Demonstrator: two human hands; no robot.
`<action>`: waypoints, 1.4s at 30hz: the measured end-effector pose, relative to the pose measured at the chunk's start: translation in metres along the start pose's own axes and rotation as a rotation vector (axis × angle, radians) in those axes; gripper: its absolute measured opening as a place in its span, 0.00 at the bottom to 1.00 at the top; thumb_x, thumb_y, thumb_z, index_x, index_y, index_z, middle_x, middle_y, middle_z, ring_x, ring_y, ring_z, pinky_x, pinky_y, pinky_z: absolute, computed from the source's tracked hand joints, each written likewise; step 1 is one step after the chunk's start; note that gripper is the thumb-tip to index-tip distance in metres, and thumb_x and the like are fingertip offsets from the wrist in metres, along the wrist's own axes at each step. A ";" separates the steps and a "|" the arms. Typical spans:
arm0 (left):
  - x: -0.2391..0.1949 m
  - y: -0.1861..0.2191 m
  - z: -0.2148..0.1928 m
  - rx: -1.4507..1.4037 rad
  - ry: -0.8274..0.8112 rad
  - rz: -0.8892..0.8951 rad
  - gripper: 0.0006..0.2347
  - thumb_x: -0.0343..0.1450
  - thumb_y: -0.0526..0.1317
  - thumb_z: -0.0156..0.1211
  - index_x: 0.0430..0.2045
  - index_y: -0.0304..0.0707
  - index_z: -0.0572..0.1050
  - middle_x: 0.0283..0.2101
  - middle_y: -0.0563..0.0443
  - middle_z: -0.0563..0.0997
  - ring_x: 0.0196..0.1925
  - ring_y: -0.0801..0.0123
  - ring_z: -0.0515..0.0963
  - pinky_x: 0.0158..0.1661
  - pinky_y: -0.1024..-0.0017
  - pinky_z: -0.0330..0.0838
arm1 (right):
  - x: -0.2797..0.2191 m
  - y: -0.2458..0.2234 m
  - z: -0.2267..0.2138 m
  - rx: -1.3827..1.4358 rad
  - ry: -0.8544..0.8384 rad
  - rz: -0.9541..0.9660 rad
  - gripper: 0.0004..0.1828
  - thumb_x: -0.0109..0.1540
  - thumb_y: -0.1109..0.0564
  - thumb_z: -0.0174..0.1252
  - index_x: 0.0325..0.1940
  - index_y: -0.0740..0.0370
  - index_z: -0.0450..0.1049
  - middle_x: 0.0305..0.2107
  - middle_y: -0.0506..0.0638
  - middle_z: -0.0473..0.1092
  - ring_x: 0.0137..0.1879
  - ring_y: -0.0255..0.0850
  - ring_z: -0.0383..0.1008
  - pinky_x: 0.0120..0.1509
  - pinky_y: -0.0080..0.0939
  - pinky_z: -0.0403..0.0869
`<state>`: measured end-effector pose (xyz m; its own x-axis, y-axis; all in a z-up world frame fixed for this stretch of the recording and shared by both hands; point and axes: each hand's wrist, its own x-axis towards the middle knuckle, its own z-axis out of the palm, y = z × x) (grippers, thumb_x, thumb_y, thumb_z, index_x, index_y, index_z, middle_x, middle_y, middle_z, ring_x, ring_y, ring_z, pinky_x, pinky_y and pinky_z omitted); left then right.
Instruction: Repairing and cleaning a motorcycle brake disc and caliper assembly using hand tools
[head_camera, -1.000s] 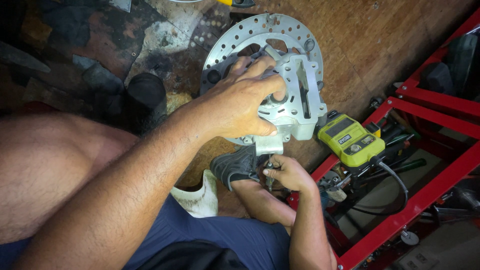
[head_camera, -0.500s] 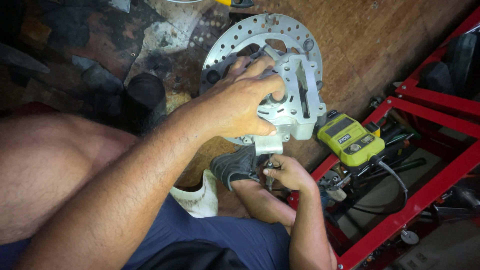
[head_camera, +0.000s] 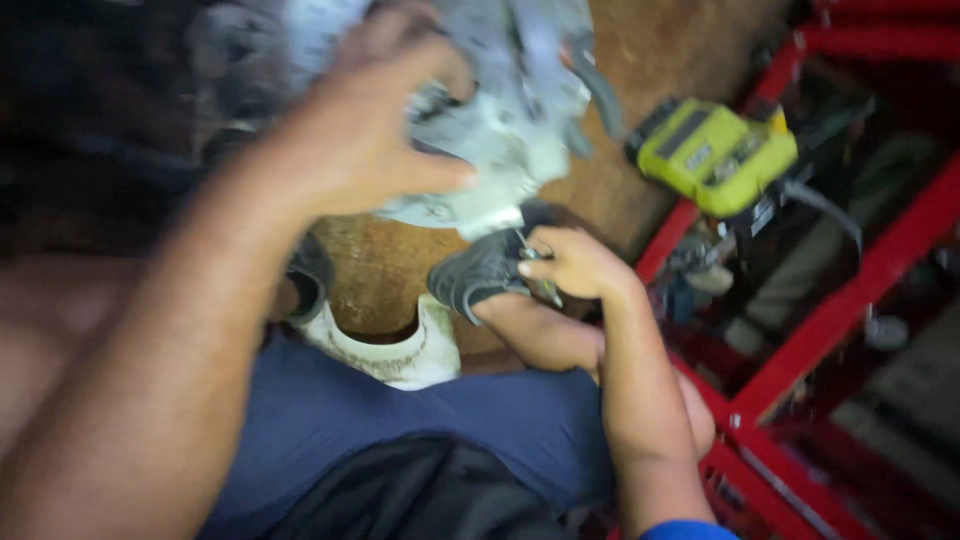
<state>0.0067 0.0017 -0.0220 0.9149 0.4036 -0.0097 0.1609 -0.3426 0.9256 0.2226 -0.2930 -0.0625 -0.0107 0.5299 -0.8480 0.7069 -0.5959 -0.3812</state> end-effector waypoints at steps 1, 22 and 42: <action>-0.002 0.003 -0.001 -0.009 -0.023 0.023 0.25 0.55 0.44 0.81 0.42 0.45 0.73 0.59 0.37 0.66 0.62 0.45 0.66 0.60 0.60 0.56 | -0.002 0.001 0.001 0.018 0.018 0.023 0.15 0.61 0.47 0.65 0.32 0.55 0.67 0.26 0.46 0.70 0.34 0.41 0.65 0.41 0.46 0.65; -0.016 0.001 -0.007 0.240 -0.108 -0.160 0.26 0.67 0.46 0.82 0.54 0.36 0.75 0.57 0.38 0.70 0.54 0.51 0.70 0.47 0.57 0.62 | -0.017 0.007 0.008 0.079 0.035 0.017 0.12 0.63 0.47 0.64 0.43 0.55 0.73 0.35 0.51 0.77 0.41 0.49 0.74 0.45 0.51 0.68; -0.003 0.004 -0.004 -0.005 -0.010 0.042 0.24 0.57 0.43 0.79 0.41 0.43 0.71 0.55 0.39 0.66 0.60 0.48 0.65 0.57 0.60 0.57 | -0.013 -0.003 0.010 0.022 0.084 0.000 0.16 0.62 0.47 0.65 0.32 0.56 0.67 0.27 0.48 0.73 0.34 0.43 0.69 0.42 0.48 0.67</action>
<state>0.0029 0.0026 -0.0167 0.9246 0.3802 0.0258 0.1202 -0.3552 0.9270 0.2136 -0.3036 -0.0542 0.0497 0.5777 -0.8147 0.6909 -0.6089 -0.3897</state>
